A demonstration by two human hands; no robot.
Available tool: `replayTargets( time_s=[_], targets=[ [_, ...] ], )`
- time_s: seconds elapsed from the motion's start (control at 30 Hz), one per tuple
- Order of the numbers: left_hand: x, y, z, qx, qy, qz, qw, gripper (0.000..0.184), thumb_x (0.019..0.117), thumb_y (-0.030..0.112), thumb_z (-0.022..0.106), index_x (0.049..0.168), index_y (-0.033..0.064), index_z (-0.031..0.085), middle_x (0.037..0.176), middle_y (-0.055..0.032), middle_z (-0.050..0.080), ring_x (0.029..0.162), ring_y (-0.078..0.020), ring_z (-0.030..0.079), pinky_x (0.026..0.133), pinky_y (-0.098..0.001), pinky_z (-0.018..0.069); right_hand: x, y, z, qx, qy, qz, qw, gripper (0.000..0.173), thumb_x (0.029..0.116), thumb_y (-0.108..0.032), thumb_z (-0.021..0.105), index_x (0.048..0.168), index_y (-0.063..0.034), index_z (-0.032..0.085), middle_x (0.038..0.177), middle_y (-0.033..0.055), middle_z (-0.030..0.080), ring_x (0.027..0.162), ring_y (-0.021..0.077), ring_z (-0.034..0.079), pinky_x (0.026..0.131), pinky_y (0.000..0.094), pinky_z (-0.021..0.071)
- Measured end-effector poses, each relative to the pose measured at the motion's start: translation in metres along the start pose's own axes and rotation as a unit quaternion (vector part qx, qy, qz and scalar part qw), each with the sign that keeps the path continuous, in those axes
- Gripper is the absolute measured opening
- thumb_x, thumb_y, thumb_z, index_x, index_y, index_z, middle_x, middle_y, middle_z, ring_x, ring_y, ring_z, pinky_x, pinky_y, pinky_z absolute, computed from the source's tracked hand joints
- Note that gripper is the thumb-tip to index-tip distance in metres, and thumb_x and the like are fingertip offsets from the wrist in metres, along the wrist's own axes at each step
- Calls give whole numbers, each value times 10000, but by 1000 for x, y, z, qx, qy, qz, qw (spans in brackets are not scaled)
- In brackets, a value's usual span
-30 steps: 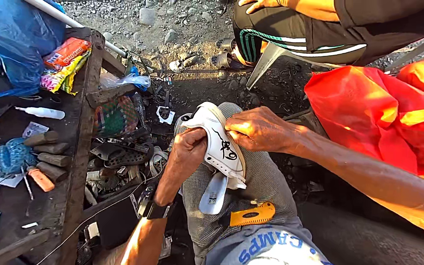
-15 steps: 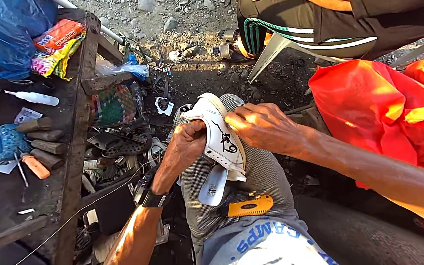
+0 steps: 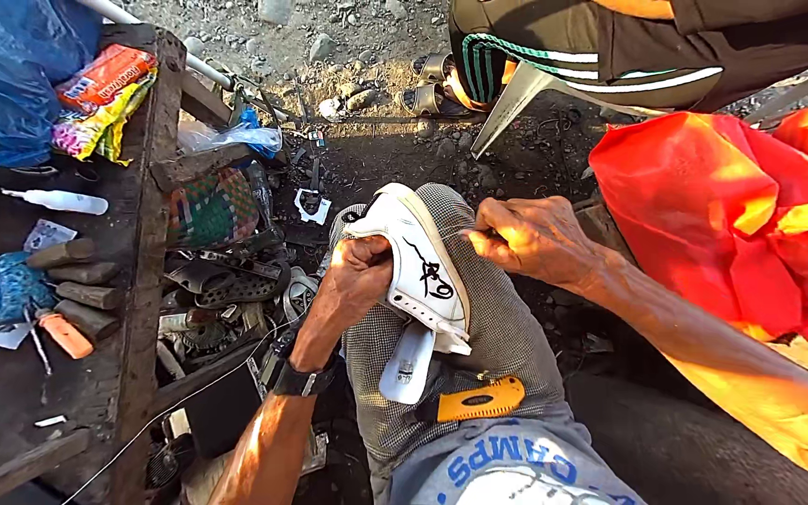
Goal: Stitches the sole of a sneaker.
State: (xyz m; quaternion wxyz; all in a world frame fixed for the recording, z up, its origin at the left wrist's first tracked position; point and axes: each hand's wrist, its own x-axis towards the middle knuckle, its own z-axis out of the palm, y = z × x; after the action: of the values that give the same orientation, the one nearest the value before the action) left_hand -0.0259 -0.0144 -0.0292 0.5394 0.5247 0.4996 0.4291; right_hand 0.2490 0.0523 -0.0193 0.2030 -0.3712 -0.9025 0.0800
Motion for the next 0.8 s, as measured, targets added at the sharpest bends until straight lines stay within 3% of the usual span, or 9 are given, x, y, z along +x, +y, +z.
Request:
replayTargets(
  time_s=[0.13,0.2,0.27,0.33,0.4,0.5,0.57,0.73,0.8],
  targets=[
    [0,1,4,16,20,-1,1000,191,913,-11,606,868,116,742,803,58,737,754,-14,695,723,-217,598,-27,11,1,49,-25,114,992,348,985,-418,542,839,-121,649,580,6,542,504,182,561,446,393,401],
    [-1,3,8,46,34,7,998,197,897,-4,598,854,141,724,795,93,726,757,16,684,724,-201,591,-32,1,3,181,-80,169,965,459,1002,-528,540,873,-108,671,613,0,549,552,150,551,509,389,435],
    [-1,5,10,75,49,12,996,191,897,10,592,835,143,714,779,107,713,745,33,675,711,-188,582,-33,-8,6,304,-114,218,920,517,950,-620,605,819,-120,627,637,-43,498,592,79,488,567,324,408],
    [-2,4,9,79,46,14,996,190,904,8,579,844,130,712,786,101,714,748,29,675,714,-190,582,-36,-17,10,379,-60,218,897,456,948,-535,667,744,-142,556,632,-98,446,581,-12,417,550,206,338],
    [-2,3,5,67,33,14,997,195,909,0,574,863,128,713,802,102,721,756,26,679,721,-189,587,-35,-25,11,423,11,203,883,308,957,-383,705,829,-112,635,731,-93,564,657,-57,486,594,134,392],
    [-2,3,3,54,24,13,998,209,904,-15,564,879,132,710,816,98,726,764,18,684,726,-191,590,-28,-33,24,376,62,201,902,229,974,-284,670,1048,-86,758,949,-20,710,846,14,643,751,217,545],
    [-2,4,3,43,18,10,999,219,903,-28,558,898,131,709,826,89,730,771,5,688,732,-199,593,-22,-35,36,334,76,205,917,247,983,-285,647,1110,-117,776,955,-10,700,845,44,650,738,253,559],
    [-1,3,-1,11,-3,9,1000,243,897,-53,573,940,142,712,874,79,746,811,-15,703,767,-216,602,-11,-35,43,344,72,181,918,198,969,-245,630,1007,-151,800,952,-17,651,851,40,615,698,231,528],
    [1,3,-3,-3,-17,10,1000,238,904,-54,585,975,137,709,912,74,751,851,-24,707,806,-228,603,-7,-38,32,435,43,186,880,183,966,-199,600,923,-109,754,963,-23,637,898,26,600,757,204,505]
  ],
)
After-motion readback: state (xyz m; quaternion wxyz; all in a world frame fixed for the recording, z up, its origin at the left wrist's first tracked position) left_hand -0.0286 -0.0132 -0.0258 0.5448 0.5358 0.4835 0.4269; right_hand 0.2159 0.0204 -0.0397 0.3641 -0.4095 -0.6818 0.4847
